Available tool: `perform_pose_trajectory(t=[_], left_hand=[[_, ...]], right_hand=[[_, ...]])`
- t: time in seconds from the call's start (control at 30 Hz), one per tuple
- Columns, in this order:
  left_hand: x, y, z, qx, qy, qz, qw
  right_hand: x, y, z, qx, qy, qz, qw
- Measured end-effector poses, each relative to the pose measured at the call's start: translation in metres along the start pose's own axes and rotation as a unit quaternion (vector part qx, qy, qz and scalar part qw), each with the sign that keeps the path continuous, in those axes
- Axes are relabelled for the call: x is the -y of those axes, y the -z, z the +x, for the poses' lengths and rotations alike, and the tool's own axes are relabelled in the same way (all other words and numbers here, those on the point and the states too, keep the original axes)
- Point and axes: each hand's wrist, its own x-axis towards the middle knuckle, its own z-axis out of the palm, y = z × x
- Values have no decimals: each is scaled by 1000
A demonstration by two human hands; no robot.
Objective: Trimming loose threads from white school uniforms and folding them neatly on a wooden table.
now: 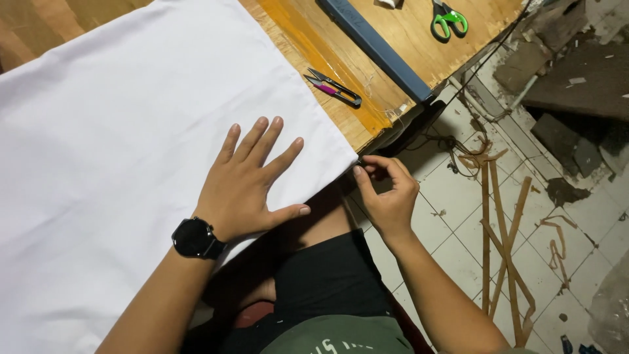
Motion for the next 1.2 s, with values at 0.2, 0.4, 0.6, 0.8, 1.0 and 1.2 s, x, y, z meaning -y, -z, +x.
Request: perform_pose_trajectory(t=[0.2, 0.4, 0.6, 0.8, 1.0, 1.2], left_hand=[[0, 0, 0, 1, 3, -1, 1000], [0, 0, -1, 5, 6, -4, 1000], [0, 0, 0, 2, 3, -1, 1000], [2, 2, -1, 19, -2, -7, 1000], [3, -2, -1, 18, -11, 19, 1000], [3, -2, -1, 6, -12, 25, 1000]], right_hand=[[-8, -7, 6, -35, 108, -31, 993], [-21, 0, 15, -28, 93, -29, 995], [-41, 13, 17, -36, 37, -27, 998], [-95, 27, 16, 16, -42, -248, 968], [-27, 6, -8, 47, 128, -91, 986], [20, -24, -24, 90, 250, 61, 962]])
